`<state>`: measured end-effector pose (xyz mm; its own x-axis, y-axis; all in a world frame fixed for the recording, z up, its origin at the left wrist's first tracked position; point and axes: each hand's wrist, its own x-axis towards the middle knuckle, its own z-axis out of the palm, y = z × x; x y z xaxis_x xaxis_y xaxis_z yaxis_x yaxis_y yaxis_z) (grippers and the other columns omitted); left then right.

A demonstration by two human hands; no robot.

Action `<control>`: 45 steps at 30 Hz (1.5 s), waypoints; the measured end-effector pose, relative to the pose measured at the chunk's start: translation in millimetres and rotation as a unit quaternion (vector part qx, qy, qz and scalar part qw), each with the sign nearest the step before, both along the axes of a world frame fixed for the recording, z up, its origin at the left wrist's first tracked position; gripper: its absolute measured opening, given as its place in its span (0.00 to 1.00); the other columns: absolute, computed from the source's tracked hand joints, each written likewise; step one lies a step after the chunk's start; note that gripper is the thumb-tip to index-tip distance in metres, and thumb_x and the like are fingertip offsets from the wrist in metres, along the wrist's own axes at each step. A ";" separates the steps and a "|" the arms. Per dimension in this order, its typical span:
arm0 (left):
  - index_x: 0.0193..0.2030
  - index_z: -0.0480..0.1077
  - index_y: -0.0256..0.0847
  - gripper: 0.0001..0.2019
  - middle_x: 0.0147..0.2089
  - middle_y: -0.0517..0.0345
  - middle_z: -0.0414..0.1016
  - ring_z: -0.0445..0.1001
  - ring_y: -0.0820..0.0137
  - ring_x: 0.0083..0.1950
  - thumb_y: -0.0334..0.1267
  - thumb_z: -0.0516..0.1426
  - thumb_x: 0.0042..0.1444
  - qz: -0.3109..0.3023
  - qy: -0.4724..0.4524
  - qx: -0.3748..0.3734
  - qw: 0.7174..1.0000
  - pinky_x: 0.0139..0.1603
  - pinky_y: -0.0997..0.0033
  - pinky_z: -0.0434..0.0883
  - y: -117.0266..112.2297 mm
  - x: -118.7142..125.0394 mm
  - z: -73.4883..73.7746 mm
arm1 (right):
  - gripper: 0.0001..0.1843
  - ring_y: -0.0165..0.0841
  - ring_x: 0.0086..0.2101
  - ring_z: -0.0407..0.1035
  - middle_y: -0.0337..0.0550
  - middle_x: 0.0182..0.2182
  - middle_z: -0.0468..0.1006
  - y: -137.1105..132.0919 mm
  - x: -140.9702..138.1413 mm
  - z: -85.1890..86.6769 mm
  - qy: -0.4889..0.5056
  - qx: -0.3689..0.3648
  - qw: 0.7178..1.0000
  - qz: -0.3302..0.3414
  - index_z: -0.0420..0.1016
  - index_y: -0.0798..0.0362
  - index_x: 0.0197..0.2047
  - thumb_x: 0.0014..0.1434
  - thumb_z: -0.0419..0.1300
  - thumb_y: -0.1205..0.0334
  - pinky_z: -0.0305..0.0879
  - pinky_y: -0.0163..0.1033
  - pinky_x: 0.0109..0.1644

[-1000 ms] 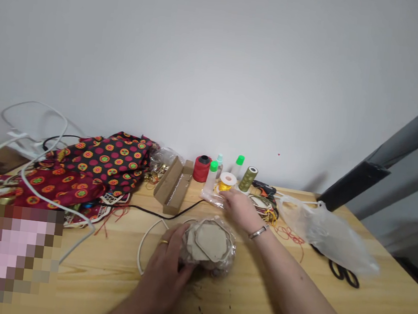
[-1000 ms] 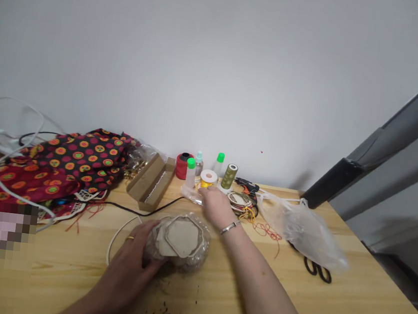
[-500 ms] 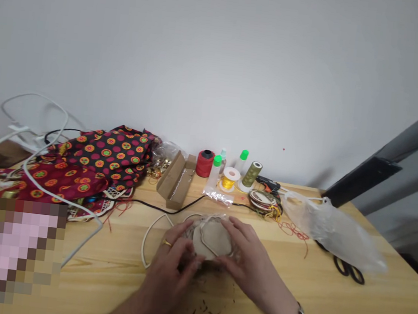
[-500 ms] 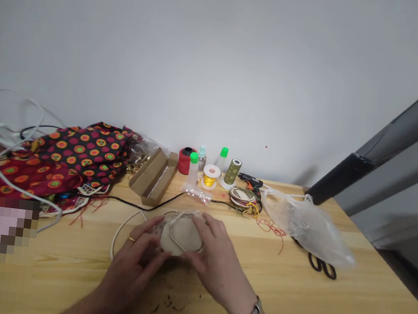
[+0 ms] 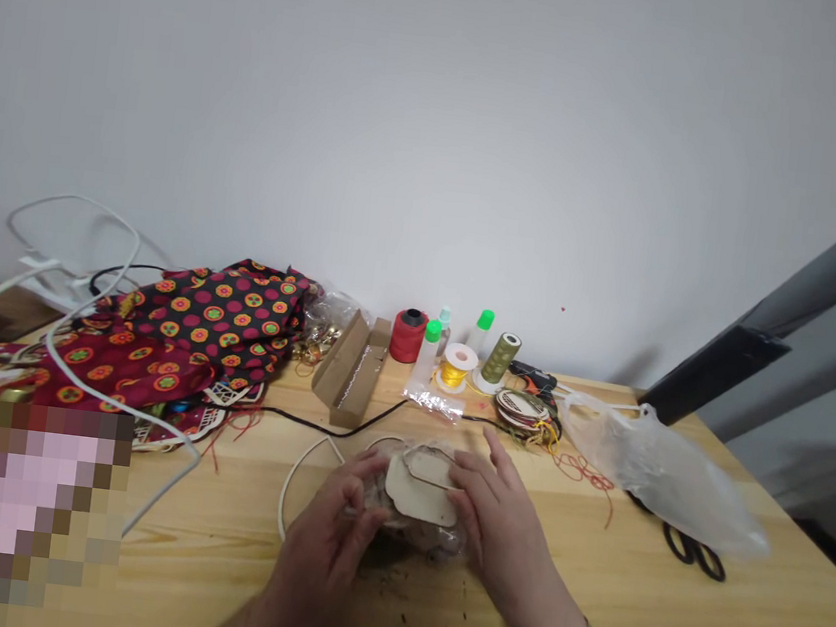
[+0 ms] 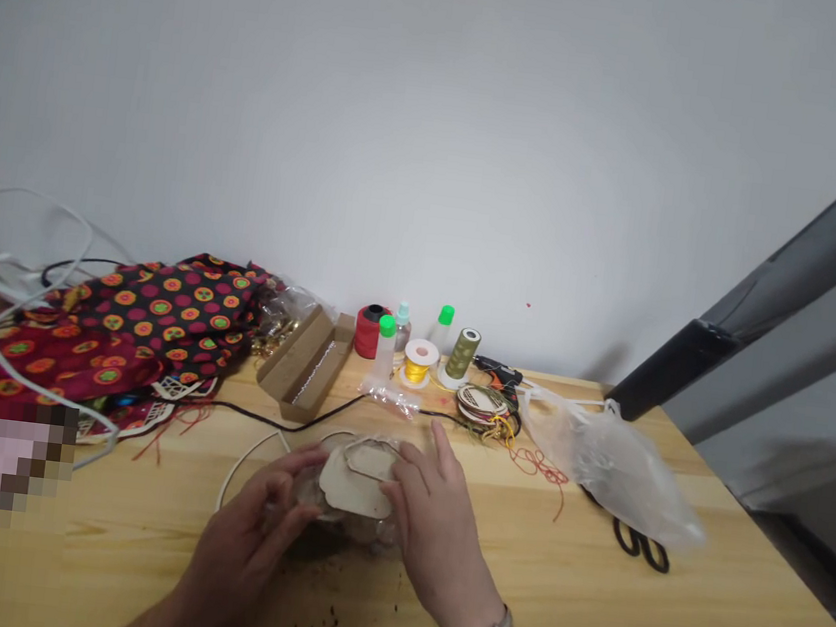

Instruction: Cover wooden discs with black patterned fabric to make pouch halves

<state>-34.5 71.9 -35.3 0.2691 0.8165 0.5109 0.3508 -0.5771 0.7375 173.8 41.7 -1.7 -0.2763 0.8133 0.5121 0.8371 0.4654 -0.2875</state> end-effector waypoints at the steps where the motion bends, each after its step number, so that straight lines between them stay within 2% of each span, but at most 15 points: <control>1: 0.31 0.57 0.45 0.07 0.53 0.50 0.74 0.69 0.67 0.59 0.33 0.52 0.60 -0.003 0.009 0.009 1.000 0.54 0.65 0.70 0.2 -0.7 -0.2 | 0.09 0.39 0.52 0.66 0.47 0.42 0.75 0.6 1.3 -0.3 0.005 0.008 1.000 0.002 0.69 0.54 0.40 0.65 0.49 0.70 0.47 0.62 0.66; 4: 0.28 0.55 0.45 0.11 0.55 0.49 0.74 0.68 0.64 0.61 0.33 0.53 0.58 -0.011 0.036 0.026 0.999 0.53 0.63 0.70 0.6 -2.0 -2.5 | 0.09 0.39 0.52 0.65 0.46 0.43 0.75 2.7 5.3 -0.6 0.040 0.017 0.999 -0.003 0.69 0.53 0.42 0.65 0.48 0.70 0.54 0.59 0.64; 8: 0.27 0.55 0.44 0.11 0.59 0.48 0.70 0.67 0.63 0.61 0.32 0.52 0.59 -0.009 0.036 -0.001 0.999 0.53 0.62 0.70 0.2 -0.9 -9.3 | 0.09 0.36 0.44 0.70 0.45 0.40 0.76 5.1 9.4 2.3 0.125 0.006 0.991 -0.045 0.69 0.52 0.40 0.66 0.48 0.67 0.69 0.46 0.51; 12: 0.35 0.59 0.44 0.04 0.63 0.45 0.65 0.69 0.63 0.60 0.33 0.52 0.60 -0.003 -0.032 -0.071 0.997 0.53 0.63 0.71 -1.1 1.7 -13.1 | 0.09 0.33 0.41 0.70 0.45 0.40 0.76 2.0 6.5 11.3 0.154 -0.037 0.987 -0.038 0.69 0.51 0.38 0.66 0.49 0.66 0.69 0.40 0.45; 13: 0.39 0.61 0.44 0.03 0.63 0.45 0.65 0.69 0.63 0.59 0.34 0.52 0.60 -0.005 -0.045 -0.084 0.995 0.53 0.63 0.72 -1.3 2.0 -12.8 | 0.09 0.34 0.42 0.70 0.45 0.39 0.76 0.2 4.4 14.0 0.144 -0.043 0.988 -0.026 0.69 0.51 0.38 0.66 0.49 0.66 0.68 0.41 0.47; 15: 0.48 0.60 0.44 0.10 0.61 0.45 0.66 0.71 0.63 0.58 0.34 0.52 0.60 -0.009 -0.052 -0.089 0.995 0.52 0.63 0.72 -1.4 2.1 -11.2 | 0.07 0.37 0.44 0.68 0.45 0.39 0.76 -4.2 -1.0 18.8 0.111 -0.042 0.993 -0.010 0.70 0.51 0.39 0.64 0.51 0.66 0.65 0.46 0.51; 17: 0.51 0.61 0.44 0.13 0.59 0.46 0.69 0.71 0.64 0.57 0.33 0.52 0.59 -0.006 -0.041 -0.068 0.997 0.52 0.64 0.72 -1.0 1.6 -9.5 | 0.06 0.41 0.46 0.66 0.47 0.41 0.76 -8.7 -7.2 22.3 0.067 -0.039 0.997 -0.008 0.70 0.52 0.41 0.61 0.58 0.60 0.62 0.52 0.53; 19: 0.50 0.62 0.45 0.13 0.56 0.48 0.70 0.71 0.65 0.56 0.31 0.52 0.59 -0.004 -0.032 -0.049 0.998 0.53 0.65 0.72 -0.3 1.1 -8.6 | 0.18 0.46 0.47 0.64 0.48 0.44 0.75 -12.4 -13.1 24.2 0.019 -0.052 0.998 -0.015 0.70 0.52 0.44 0.53 0.66 0.54 0.61 0.56 0.53; 21: 0.50 0.62 0.45 0.14 0.53 0.50 0.71 0.72 0.65 0.55 0.29 0.51 0.57 -0.008 -0.035 -0.042 0.998 0.53 0.64 0.72 0.4 0.9 -8.4 | 0.25 0.47 0.49 0.64 0.48 0.47 0.75 -14.8 -17.9 25.0 -0.023 -0.068 0.997 -0.020 0.69 0.51 0.47 0.48 0.70 0.55 0.61 0.56 0.53; 26: 0.52 0.62 0.43 0.24 0.53 0.49 0.70 0.71 0.64 0.55 0.22 0.48 0.48 -0.027 -0.036 -0.030 0.999 0.56 0.59 0.70 1.8 0.7 -6.4 | 0.19 0.45 0.48 0.66 0.50 0.47 0.75 -15.9 -22.3 23.0 -0.103 -0.062 0.993 -0.012 0.67 0.55 0.51 0.57 0.62 0.65 0.64 0.54 0.53; 31: 0.47 0.68 0.44 0.23 0.56 0.49 0.68 0.69 0.62 0.58 0.21 0.49 0.46 -0.032 0.014 0.007 0.999 0.56 0.59 0.69 -0.7 -2.8 4.4 | 0.18 0.44 0.47 0.69 0.55 0.47 0.75 -12.0 -19.5 13.0 -0.138 0.016 0.990 -0.013 0.66 0.60 0.53 0.60 0.51 0.73 0.67 0.52 0.52; 34: 0.44 0.69 0.44 0.14 0.58 0.47 0.67 0.66 0.61 0.60 0.27 0.51 0.53 -0.049 0.024 -0.009 0.998 0.56 0.60 0.69 -3.5 -4.2 11.7 | 0.20 0.43 0.46 0.70 0.56 0.47 0.76 -9.2 -18.6 7.8 -0.130 0.048 0.990 -0.008 0.67 0.61 0.53 0.57 0.49 0.77 0.68 0.51 0.52; 37: 0.34 0.68 0.42 0.04 0.53 0.47 0.71 0.66 0.60 0.60 0.33 0.53 0.57 -0.030 0.029 -0.028 0.999 0.55 0.60 0.68 -3.7 -1.0 14.5 | 0.19 0.43 0.46 0.70 0.57 0.46 0.76 -7.9 -18.1 5.8 -0.129 0.062 0.990 -0.003 0.68 0.63 0.52 0.57 0.49 0.77 0.67 0.52 0.52; 40: 0.26 0.65 0.42 0.08 0.49 0.49 0.73 0.70 0.62 0.55 0.34 0.53 0.57 0.008 0.031 -0.022 0.999 0.51 0.63 0.70 -1.9 4.2 13.6 | 0.19 0.43 0.46 0.70 0.56 0.46 0.76 -7.5 -15.6 5.3 -0.131 0.075 0.988 -0.013 0.68 0.62 0.51 0.58 0.47 0.76 0.66 0.53 0.53; 45: 0.26 0.64 0.42 0.09 0.44 0.51 0.73 0.73 0.65 0.47 0.37 0.54 0.57 0.013 0.042 -0.036 0.998 0.46 0.65 0.71 -0.9 7.2 18.5 | 0.19 0.43 0.46 0.69 0.55 0.45 0.77 -8.2 -11.2 5.9 -0.128 0.097 0.987 -0.009 0.68 0.61 0.52 0.59 0.45 0.76 0.66 0.53 0.53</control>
<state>-27.3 71.0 -16.8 0.2872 0.8571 0.4277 0.4265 -0.5142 0.7441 162.6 33.6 4.2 -0.4036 0.7123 0.5742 0.8792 0.4756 0.0279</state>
